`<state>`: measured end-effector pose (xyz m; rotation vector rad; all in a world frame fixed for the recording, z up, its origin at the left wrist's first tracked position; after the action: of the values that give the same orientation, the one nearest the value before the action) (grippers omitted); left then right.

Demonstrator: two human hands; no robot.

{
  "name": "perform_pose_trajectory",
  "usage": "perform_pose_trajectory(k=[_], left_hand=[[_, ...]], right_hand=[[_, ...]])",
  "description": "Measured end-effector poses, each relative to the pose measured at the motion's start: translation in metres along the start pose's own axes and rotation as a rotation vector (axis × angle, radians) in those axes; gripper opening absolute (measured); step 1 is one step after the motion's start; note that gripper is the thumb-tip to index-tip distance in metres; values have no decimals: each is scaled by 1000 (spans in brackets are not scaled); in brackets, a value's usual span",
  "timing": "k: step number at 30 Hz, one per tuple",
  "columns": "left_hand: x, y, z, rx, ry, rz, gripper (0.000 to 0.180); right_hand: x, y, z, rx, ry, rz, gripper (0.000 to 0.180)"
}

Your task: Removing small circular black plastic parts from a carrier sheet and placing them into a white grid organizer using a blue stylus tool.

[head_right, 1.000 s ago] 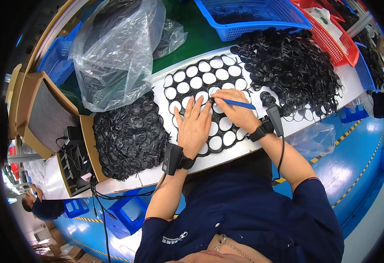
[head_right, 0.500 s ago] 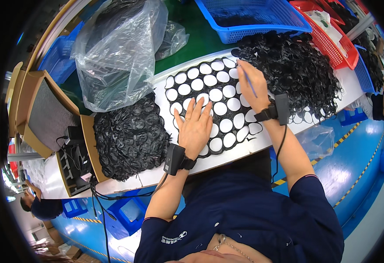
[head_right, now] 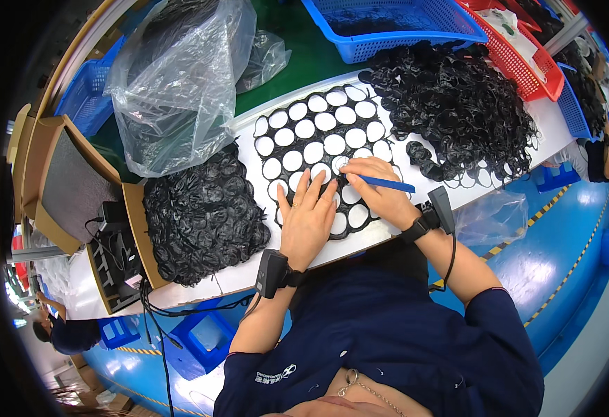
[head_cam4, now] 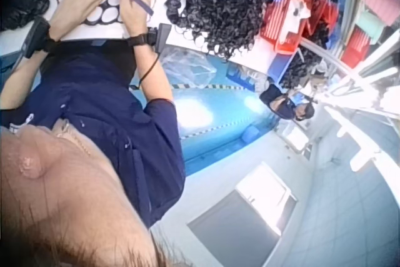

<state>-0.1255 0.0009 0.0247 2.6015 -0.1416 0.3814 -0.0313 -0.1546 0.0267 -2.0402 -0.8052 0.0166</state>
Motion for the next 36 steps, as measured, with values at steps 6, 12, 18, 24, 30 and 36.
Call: perform_pose_trajectory(k=[6,12,18,24,30,36], left_hand=[[-1,1,1,31,11,6,35],[-1,-1,2,30,-1,-7,35],[0,1,1,41,14,6,36],[-1,1,1,36,8,-2,36],[-4,-1,-2,4,31,21,35],[-27,18,-11,-71,-32,41,33]], right_hand=[[-2,-2,3,-68,12,-35,22],[-3,-11,4,-184,21,-157,22],[17,-8,-1,-610,85,-416,28],[36,4,-49,-249,373,-4,22],[-23,-13,-22,8,25,75,22],[-39,-20,-11,-40,-78,73,23]])
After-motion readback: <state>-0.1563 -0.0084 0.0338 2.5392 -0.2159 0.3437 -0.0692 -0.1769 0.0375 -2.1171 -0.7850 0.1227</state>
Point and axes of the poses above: each hand's wrist, its own x-axis towards the middle knuckle, its own z-axis out of the palm, y = z × x, the point moved 3 cm from there along x, towards the middle knuckle, and after that the axes turned 5 degrees about -x, right-handed, at the moved point
